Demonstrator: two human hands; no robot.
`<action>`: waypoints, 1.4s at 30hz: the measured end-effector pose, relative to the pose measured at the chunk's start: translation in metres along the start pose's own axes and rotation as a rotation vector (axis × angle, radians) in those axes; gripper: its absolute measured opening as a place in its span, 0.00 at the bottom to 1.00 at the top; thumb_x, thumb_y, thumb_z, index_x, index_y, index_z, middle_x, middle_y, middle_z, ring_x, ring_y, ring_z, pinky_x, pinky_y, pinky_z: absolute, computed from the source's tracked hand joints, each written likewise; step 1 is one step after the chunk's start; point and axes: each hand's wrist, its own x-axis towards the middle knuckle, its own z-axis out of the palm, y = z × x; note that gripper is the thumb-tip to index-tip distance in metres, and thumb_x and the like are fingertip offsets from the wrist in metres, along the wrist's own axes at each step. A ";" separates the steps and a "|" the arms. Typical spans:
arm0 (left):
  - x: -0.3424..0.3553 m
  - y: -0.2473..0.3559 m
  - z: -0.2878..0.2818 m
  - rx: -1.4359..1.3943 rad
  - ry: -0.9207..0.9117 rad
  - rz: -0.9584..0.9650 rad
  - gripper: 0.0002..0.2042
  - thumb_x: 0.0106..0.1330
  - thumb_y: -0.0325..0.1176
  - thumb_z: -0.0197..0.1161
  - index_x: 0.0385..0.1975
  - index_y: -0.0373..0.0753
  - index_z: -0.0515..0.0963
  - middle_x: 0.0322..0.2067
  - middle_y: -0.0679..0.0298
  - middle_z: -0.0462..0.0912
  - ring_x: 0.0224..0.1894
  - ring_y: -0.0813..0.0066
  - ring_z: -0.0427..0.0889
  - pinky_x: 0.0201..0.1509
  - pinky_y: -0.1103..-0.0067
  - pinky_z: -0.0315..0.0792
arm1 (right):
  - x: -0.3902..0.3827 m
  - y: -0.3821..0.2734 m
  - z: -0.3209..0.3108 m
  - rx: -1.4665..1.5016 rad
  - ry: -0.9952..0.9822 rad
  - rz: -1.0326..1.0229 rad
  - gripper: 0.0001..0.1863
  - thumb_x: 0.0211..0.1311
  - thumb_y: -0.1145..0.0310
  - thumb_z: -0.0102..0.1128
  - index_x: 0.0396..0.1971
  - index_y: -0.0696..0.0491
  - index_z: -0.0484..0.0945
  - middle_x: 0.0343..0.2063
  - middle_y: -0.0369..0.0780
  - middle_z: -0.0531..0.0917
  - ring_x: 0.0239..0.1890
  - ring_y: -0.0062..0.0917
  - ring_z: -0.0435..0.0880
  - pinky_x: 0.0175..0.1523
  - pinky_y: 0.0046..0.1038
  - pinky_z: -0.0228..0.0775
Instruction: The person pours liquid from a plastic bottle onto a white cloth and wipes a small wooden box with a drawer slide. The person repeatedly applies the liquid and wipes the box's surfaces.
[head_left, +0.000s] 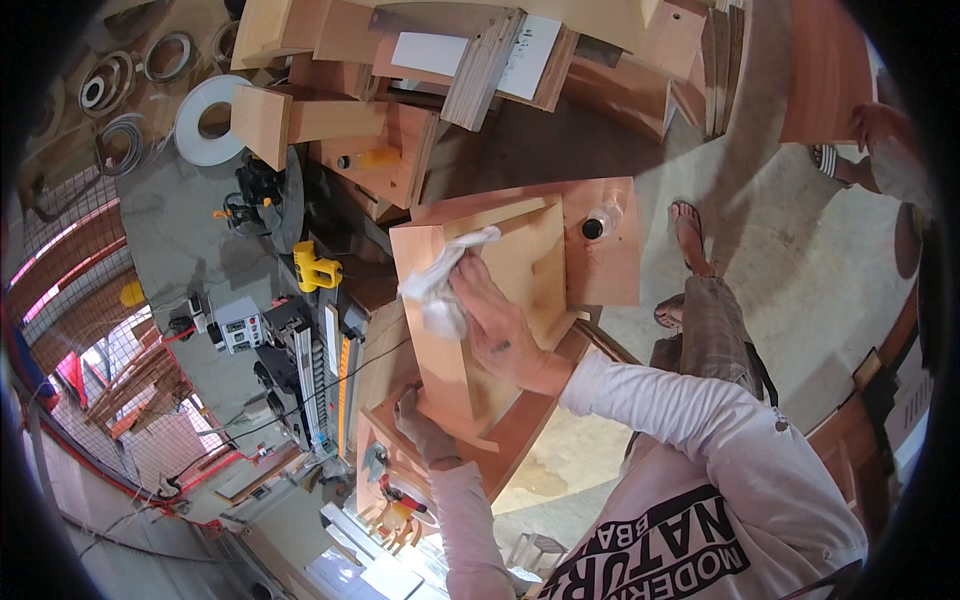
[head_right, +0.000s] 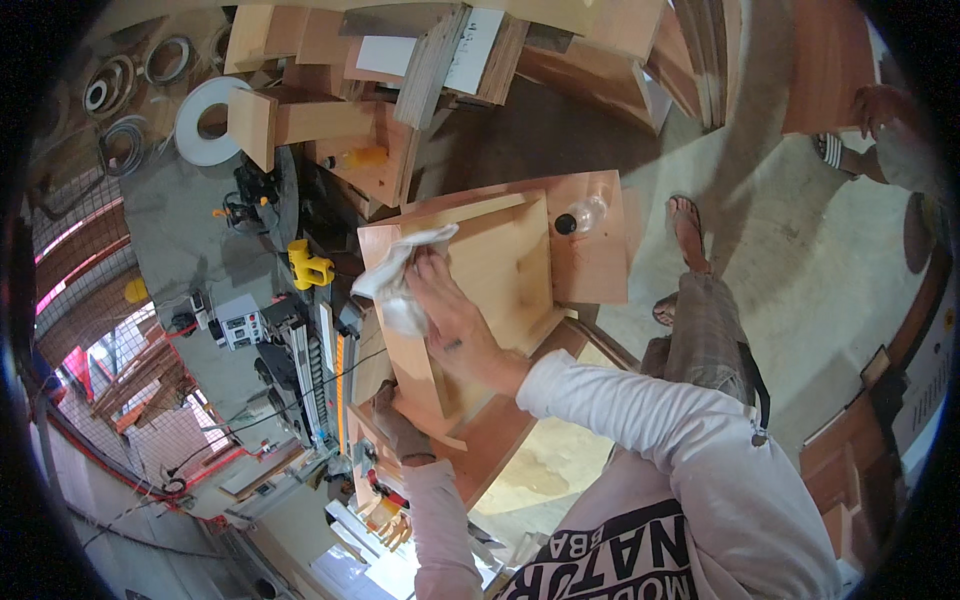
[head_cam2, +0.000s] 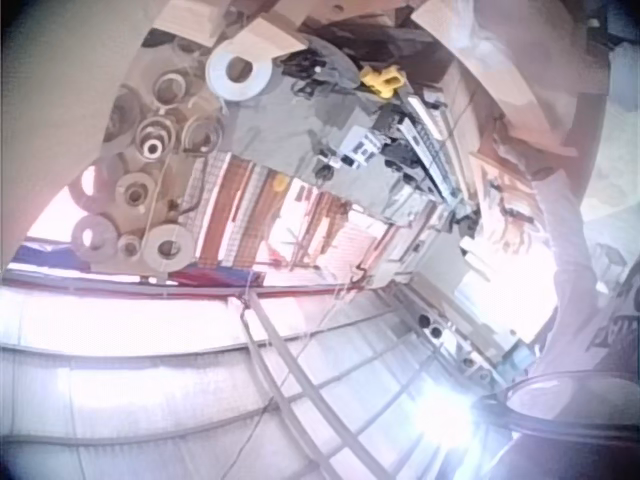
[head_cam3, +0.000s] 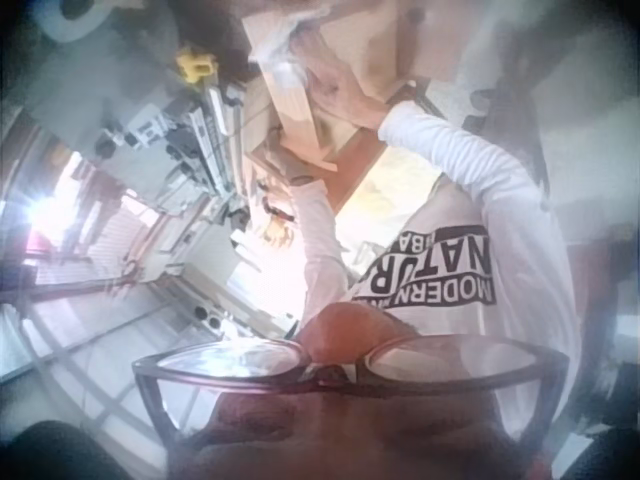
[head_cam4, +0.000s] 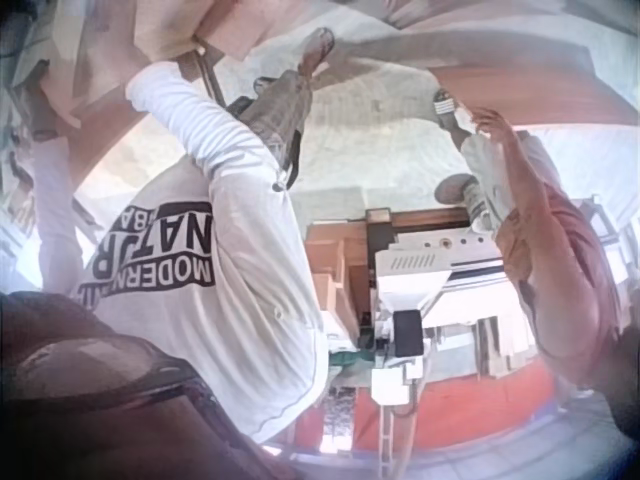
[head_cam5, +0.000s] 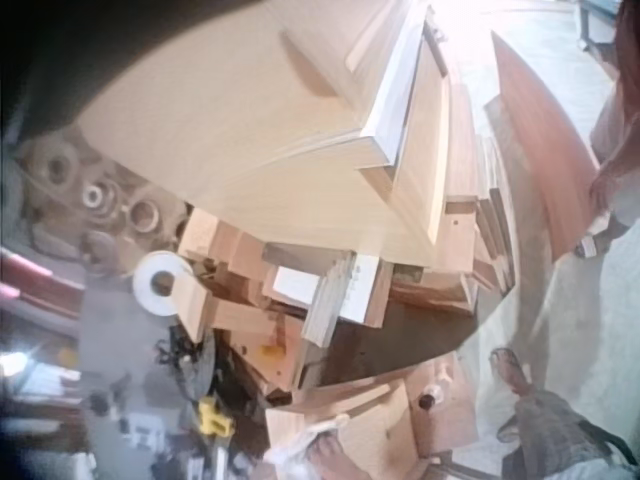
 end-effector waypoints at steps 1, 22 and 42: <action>0.000 -0.001 0.003 0.000 0.000 -0.001 0.12 0.64 0.30 0.56 0.40 0.29 0.81 0.39 0.57 0.84 0.40 0.63 0.84 0.47 0.70 0.80 | -0.007 -0.004 -0.001 -0.031 -0.024 -0.032 0.36 0.50 0.90 0.58 0.65 0.62 0.70 0.65 0.60 0.69 0.72 0.60 0.62 0.74 0.46 0.61; 0.002 -0.011 -0.007 0.024 0.030 0.008 0.13 0.62 0.31 0.60 0.42 0.30 0.81 0.39 0.58 0.84 0.42 0.67 0.82 0.53 0.71 0.76 | 0.118 0.027 -0.047 -0.399 -0.199 -0.406 0.21 0.47 0.79 0.64 0.45 0.53 0.84 0.49 0.42 0.82 0.50 0.41 0.80 0.58 0.40 0.77; -0.006 -0.007 0.009 -0.104 0.180 0.039 0.10 0.61 0.29 0.61 0.39 0.30 0.81 0.36 0.60 0.83 0.38 0.69 0.81 0.45 0.73 0.77 | 0.134 -0.003 -0.050 -0.456 -0.730 -0.806 0.18 0.52 0.65 0.65 0.43 0.56 0.81 0.49 0.43 0.79 0.59 0.41 0.76 0.62 0.38 0.73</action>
